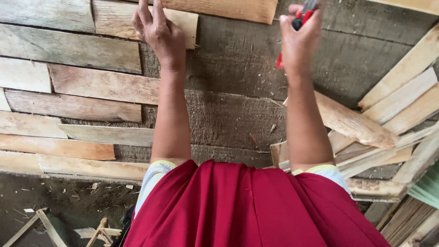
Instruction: The person uses a red utility knife to trim the edges of wooden planks on a workbench. They repeatedly cut thin strips from the planks, then place the trimmed pieces into a wall panel arrangement.
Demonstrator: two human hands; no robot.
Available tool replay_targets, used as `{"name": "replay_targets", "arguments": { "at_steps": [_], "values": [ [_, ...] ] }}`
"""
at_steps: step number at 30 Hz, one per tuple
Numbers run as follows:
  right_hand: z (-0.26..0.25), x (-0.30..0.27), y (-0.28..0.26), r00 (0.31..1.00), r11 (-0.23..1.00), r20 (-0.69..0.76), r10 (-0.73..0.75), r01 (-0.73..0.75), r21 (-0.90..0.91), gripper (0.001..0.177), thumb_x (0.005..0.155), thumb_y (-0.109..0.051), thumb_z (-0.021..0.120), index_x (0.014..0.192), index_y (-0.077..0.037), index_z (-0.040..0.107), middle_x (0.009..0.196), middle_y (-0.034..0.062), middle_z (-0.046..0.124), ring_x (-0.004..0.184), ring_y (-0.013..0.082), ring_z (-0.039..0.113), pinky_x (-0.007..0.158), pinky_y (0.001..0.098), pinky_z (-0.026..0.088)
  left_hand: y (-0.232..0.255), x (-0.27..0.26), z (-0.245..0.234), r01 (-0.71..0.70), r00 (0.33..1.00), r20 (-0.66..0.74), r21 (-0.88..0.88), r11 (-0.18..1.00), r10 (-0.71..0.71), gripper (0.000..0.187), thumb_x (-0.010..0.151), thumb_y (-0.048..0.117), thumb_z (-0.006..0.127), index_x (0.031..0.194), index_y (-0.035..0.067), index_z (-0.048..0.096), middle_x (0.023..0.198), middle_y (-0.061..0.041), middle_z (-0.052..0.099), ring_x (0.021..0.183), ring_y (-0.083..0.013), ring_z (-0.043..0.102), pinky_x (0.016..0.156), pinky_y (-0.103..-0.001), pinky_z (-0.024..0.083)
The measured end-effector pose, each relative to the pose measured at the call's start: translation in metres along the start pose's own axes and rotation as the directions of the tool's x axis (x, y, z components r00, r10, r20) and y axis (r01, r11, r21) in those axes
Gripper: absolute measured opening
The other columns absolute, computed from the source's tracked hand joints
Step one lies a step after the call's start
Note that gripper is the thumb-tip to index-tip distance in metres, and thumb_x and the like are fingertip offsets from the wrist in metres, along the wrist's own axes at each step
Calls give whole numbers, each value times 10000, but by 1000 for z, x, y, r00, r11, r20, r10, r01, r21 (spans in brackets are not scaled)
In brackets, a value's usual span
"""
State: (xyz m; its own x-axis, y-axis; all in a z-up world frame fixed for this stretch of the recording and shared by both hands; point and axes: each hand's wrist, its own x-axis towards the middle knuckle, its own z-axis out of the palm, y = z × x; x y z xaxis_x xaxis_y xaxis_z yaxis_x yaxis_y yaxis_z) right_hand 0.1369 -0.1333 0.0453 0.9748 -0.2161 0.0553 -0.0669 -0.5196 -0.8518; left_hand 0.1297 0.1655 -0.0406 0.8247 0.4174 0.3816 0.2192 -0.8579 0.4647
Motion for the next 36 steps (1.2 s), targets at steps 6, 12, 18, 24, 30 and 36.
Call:
{"name": "replay_targets", "arguments": {
  "at_steps": [6,12,18,24,30,36],
  "values": [
    [-107,-46,-5,888,886,383,253,-53,-461,221,947,-165,789,1062,-71,626,909,61,625,738,193,530,590,371,401,49,-47,-24,-132,985,84,-172,976,148,504,925,-77,629,1330,223,632,1410,-8,575,1240,-313,488,848,-447,419],
    [-150,-111,-8,681,586,346,645,-151,-796,922,814,-159,823,1573,-101,302,1642,196,204,1259,437,527,977,553,471,100,-129,-55,-217,922,227,-372,902,315,386,910,-6,729,1208,237,692,1234,-12,686,1104,-235,537,830,-362,412],
    [-159,-149,44,858,684,374,351,38,-729,854,767,-89,893,1491,-57,441,1360,258,444,944,519,686,703,640,595,110,-220,-44,-112,735,501,-575,810,457,392,969,53,586,1323,205,657,1265,-64,651,1122,-227,581,855,-334,440],
    [-142,-159,-34,850,798,514,115,229,-558,747,791,0,803,1428,-154,444,1275,190,438,789,476,702,622,667,601,146,-194,-98,830,488,866,-499,249,112,419,1088,366,575,1398,84,587,1319,-233,640,1146,-387,635,916,-497,541],
    [-119,-171,-68,791,805,607,77,310,-506,639,784,61,750,1361,-76,514,1211,254,486,755,400,707,529,529,626,130,-164,-129,799,578,815,-560,222,-25,218,979,261,715,1101,81,721,882,11,722,777,-29,634,650,-211,629],
    [-101,-185,-72,768,755,632,102,354,-552,668,810,11,762,1415,-75,492,1231,257,486,745,330,692,512,436,626,77,-192,-85,36,907,352,-613,790,232,100,973,302,713,940,218,757,762,-82,713,712,-285,729,609,-365,569]
  ]
}}
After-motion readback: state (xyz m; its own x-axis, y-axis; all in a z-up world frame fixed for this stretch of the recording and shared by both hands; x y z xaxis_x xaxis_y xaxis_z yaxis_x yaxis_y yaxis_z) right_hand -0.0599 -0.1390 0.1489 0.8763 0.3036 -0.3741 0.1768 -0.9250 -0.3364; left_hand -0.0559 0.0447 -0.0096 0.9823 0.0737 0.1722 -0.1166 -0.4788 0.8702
